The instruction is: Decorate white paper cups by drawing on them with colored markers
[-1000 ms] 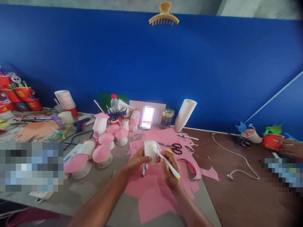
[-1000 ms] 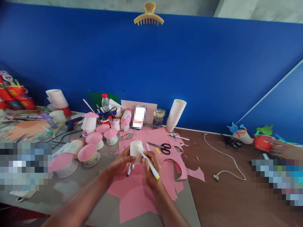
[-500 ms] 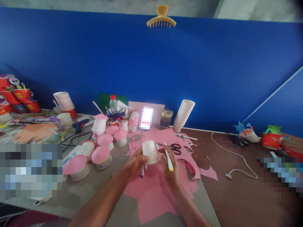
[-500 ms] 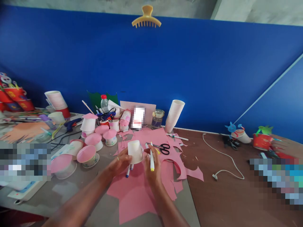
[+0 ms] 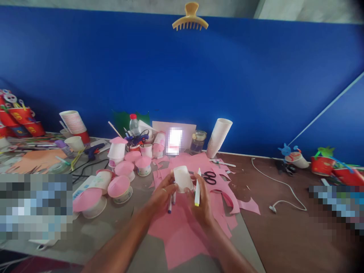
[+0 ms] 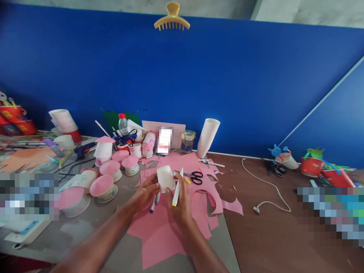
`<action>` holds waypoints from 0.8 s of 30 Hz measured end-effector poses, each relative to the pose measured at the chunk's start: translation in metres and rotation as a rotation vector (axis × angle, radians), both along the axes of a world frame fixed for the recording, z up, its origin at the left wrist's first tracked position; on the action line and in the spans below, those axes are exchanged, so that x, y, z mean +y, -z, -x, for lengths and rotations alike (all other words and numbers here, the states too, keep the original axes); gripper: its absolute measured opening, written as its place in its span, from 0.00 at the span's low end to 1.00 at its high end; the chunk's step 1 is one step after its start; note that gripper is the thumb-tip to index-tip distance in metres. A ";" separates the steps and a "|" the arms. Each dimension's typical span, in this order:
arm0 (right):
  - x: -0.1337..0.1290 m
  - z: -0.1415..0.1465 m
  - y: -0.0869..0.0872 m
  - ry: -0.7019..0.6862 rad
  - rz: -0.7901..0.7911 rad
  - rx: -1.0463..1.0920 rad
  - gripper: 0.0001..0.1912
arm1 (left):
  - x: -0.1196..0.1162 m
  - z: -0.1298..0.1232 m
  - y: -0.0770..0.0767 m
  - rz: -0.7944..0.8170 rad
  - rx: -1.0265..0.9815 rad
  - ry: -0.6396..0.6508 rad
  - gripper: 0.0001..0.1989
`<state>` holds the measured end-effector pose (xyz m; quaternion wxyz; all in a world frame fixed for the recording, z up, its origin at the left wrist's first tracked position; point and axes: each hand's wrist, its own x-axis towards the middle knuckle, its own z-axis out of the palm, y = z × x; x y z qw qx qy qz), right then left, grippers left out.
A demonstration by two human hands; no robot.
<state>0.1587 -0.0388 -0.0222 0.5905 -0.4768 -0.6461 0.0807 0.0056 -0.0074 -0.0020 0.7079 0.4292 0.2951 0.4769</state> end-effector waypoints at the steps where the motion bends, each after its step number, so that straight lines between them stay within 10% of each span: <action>1: -0.001 0.001 0.000 0.013 -0.021 -0.035 0.25 | 0.000 0.000 0.003 0.014 0.003 0.008 0.29; 24: -0.018 -0.003 -0.020 -0.186 -0.140 0.074 0.14 | -0.001 0.004 -0.009 -0.166 0.050 0.066 0.20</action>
